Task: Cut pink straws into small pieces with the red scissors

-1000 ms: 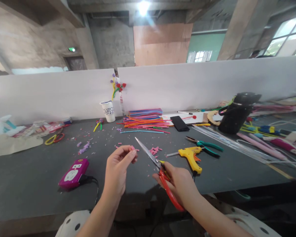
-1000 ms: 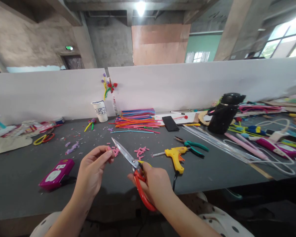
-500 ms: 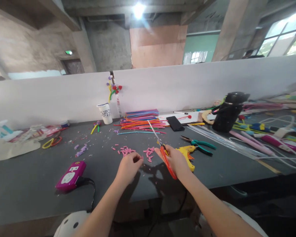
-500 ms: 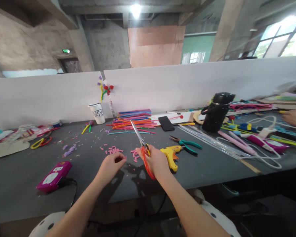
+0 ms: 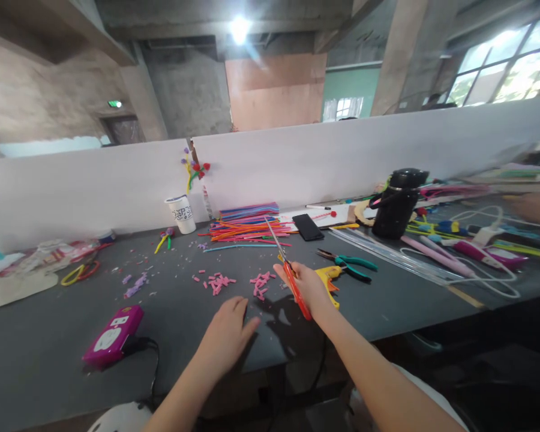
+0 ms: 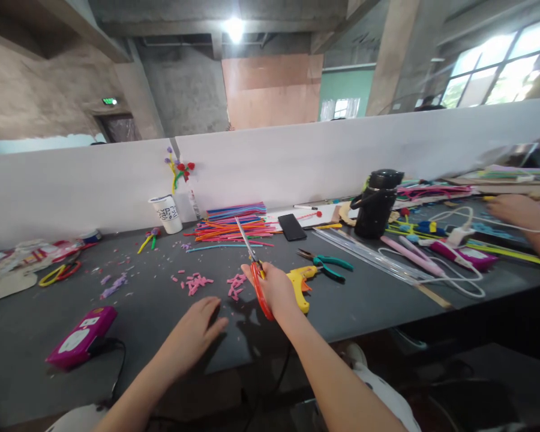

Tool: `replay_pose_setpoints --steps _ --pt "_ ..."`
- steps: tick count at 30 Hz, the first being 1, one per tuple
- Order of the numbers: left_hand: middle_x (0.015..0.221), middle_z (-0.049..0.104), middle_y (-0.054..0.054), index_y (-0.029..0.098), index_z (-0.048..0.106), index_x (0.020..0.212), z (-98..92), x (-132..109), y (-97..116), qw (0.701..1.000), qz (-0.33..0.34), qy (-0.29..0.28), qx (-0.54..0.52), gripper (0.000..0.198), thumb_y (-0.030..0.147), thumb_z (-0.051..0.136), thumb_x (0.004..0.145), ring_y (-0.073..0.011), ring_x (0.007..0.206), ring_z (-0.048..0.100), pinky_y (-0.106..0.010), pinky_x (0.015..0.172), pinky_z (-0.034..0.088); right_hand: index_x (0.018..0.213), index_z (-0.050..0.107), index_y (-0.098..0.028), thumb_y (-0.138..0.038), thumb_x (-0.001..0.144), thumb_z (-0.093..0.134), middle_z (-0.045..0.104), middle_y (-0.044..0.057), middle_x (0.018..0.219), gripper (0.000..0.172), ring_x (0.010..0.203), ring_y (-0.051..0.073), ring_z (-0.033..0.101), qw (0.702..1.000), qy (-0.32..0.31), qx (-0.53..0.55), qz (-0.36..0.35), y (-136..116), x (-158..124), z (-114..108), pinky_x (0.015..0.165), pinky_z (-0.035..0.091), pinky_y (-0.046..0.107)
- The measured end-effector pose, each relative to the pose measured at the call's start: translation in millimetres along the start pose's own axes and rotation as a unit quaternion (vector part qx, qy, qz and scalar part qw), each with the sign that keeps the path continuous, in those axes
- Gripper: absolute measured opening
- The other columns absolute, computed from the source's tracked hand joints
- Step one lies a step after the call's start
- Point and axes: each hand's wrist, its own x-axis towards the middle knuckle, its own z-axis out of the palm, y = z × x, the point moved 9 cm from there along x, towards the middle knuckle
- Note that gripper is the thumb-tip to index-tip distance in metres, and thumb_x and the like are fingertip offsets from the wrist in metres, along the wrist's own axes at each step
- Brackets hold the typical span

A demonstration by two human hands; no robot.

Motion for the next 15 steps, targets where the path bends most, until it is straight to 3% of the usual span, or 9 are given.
replay_pose_setpoints --steps 3,6,9,11,13,15 --pt "0.134 0.027 -0.021 0.005 0.031 0.126 26.7 -17.2 12.8 0.996 0.000 -0.044 0.080 0.071 0.052 0.036 0.074 -0.0297 0.123 0.022 -0.044 0.097 0.022 0.067 0.053 -0.021 -0.062 0.074 0.031 0.057 0.000 0.055 0.047 0.048 0.014 0.051 1.000 0.004 0.019 0.012 8.2 1.6 -3.1 0.044 0.031 0.022" --pt "0.138 0.016 -0.017 0.007 0.022 0.131 43.3 -22.1 39.3 0.992 0.063 -0.081 0.073 0.072 0.054 0.030 0.076 -0.0280 0.126 0.012 -0.046 0.100 0.017 0.066 0.054 -0.020 -0.062 0.073 0.032 0.055 0.000 0.053 0.048 0.046 0.013 0.050 0.999 0.005 0.037 0.020 11.6 1.6 -4.0 0.043 0.031 0.021" --pt "0.138 0.021 -0.012 0.015 0.019 0.132 47.8 -23.4 71.7 0.977 0.151 -0.148 -0.038 0.067 0.050 0.033 0.077 -0.0239 0.125 0.019 -0.041 0.101 0.019 0.064 0.053 -0.020 -0.062 0.073 0.034 0.053 -0.001 0.052 0.047 0.045 0.012 0.049 0.998 0.006 0.050 0.024 11.0 1.2 -5.0 0.042 0.031 0.021" --pt "0.131 0.039 -0.008 0.020 0.030 0.128 43.1 -20.6 83.6 0.959 0.171 -0.172 -0.145 0.054 0.043 0.034 0.079 -0.0205 0.118 0.036 -0.035 0.096 0.029 0.062 0.051 -0.020 -0.061 0.072 0.035 0.052 -0.002 0.051 0.046 0.044 0.011 0.048 0.998 0.007 0.056 0.028 10.2 1.0 -6.3 0.041 0.031 0.020" --pt "0.112 0.056 -0.007 0.021 0.047 0.113 32.3 -9.2 75.1 0.962 0.131 -0.118 -0.208 0.038 0.035 0.031 0.082 -0.0182 0.101 0.051 -0.032 0.086 0.039 0.060 0.050 -0.020 -0.060 0.072 0.036 0.051 -0.002 0.050 0.045 0.042 0.010 0.047 0.998 0.004 0.061 0.031 10.0 1.1 -7.9 0.041 0.031 0.020" --pt "0.095 0.061 -0.008 0.019 0.055 0.095 18.6 2.7 52.1 0.982 0.071 -0.004 -0.173 0.027 0.031 0.036 0.080 -0.0191 0.088 0.055 -0.034 0.080 0.041 0.060 0.049 -0.020 -0.060 0.073 0.036 0.050 -0.003 0.048 0.044 0.041 0.010 0.047 0.997 0.001 0.065 0.039 11.7 1.5 -9.8 0.041 0.032 0.019"
